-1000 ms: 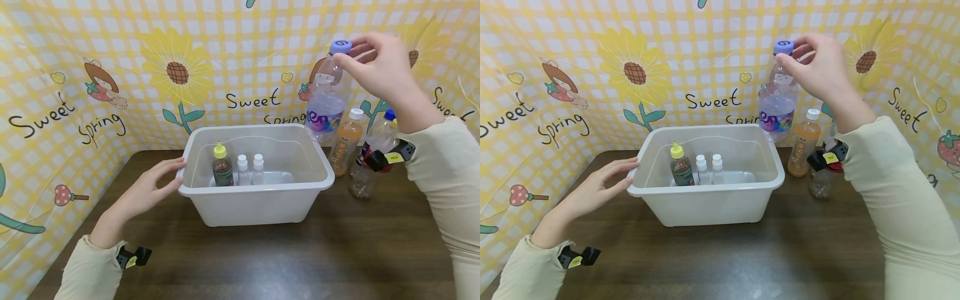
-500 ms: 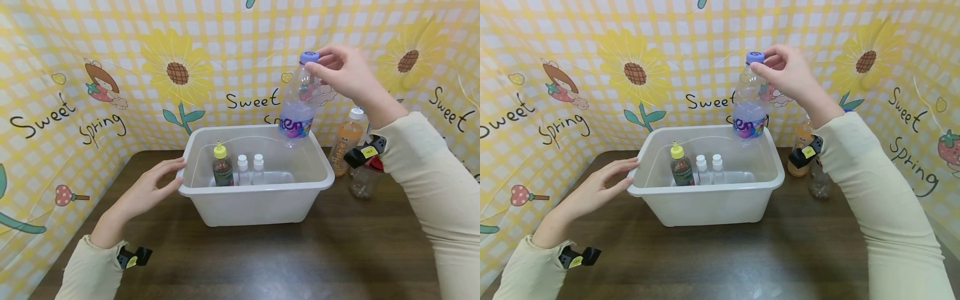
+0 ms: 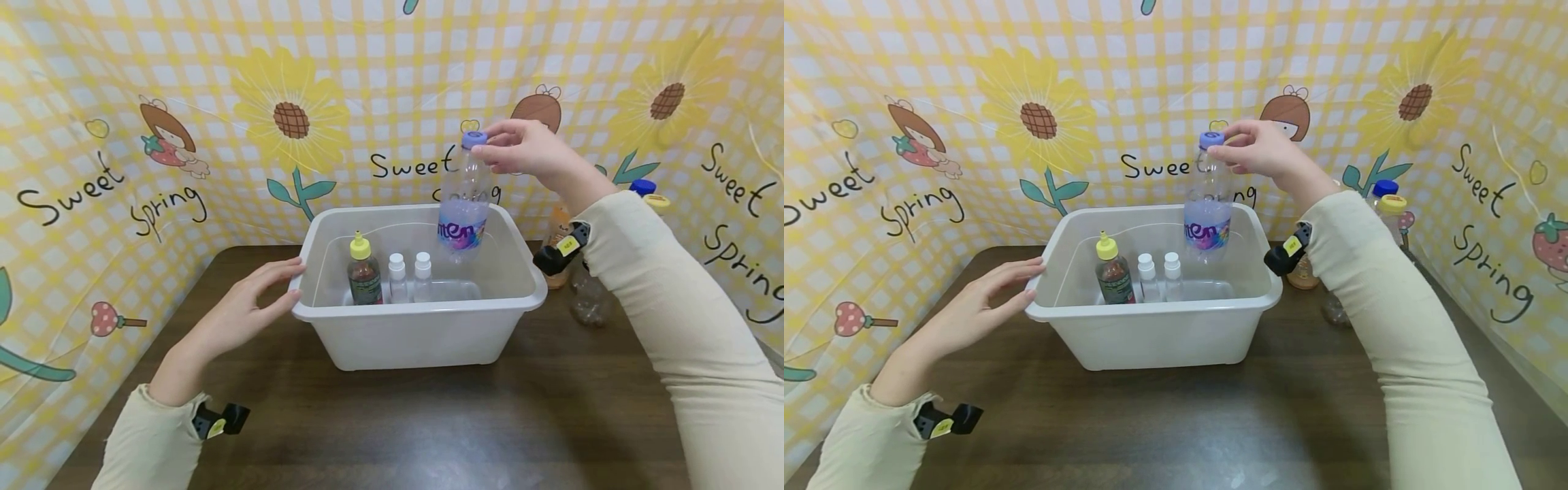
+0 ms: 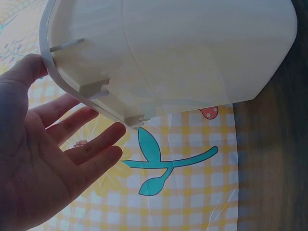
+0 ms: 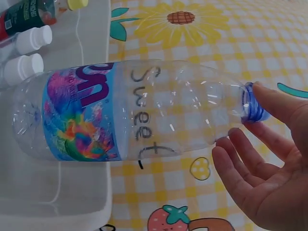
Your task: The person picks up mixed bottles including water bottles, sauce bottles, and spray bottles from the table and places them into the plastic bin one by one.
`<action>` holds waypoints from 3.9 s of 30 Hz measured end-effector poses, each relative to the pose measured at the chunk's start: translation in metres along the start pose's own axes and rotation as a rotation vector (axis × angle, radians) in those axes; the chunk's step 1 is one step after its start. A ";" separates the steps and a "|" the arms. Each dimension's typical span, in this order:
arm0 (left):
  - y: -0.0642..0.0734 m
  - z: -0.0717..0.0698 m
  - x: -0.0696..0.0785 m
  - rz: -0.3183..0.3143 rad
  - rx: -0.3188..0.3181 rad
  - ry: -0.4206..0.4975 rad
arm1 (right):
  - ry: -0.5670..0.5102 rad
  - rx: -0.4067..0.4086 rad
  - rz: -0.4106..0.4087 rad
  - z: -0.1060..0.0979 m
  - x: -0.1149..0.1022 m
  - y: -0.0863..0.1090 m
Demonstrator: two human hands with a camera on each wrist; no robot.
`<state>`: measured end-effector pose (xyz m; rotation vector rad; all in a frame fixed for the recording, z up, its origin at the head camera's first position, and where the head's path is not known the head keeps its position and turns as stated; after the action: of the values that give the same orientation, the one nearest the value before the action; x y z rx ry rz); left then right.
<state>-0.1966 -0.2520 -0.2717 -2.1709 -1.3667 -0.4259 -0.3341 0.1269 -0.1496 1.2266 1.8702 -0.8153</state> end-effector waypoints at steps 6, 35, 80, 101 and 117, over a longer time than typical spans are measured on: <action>0.000 0.000 0.001 -0.006 -0.001 0.000 | 0.029 -0.084 0.079 0.012 0.012 -0.009; 0.001 0.000 0.000 -0.007 0.000 0.007 | 0.135 -0.276 0.296 0.041 0.054 -0.025; 0.001 0.000 0.002 -0.004 -0.002 0.009 | 0.214 -0.126 0.149 -0.018 0.017 0.023; 0.001 -0.001 0.003 0.002 0.006 0.001 | 0.056 0.222 0.031 -0.091 0.042 0.082; 0.001 -0.001 0.001 0.002 0.005 0.003 | 0.285 0.500 0.166 -0.114 0.104 0.124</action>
<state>-0.1955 -0.2520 -0.2701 -2.1662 -1.3618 -0.4242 -0.2732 0.3101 -0.1916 1.8646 1.8040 -1.1026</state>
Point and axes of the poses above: each hand's wrist, its own y-axis away from the middle knuckle, its own z-axis out of the palm, x = y × z, the point moved 3 cm from there along -y, towards the middle knuckle, and after that the axes turned 1 degree about -x, right-handed, at the moved point
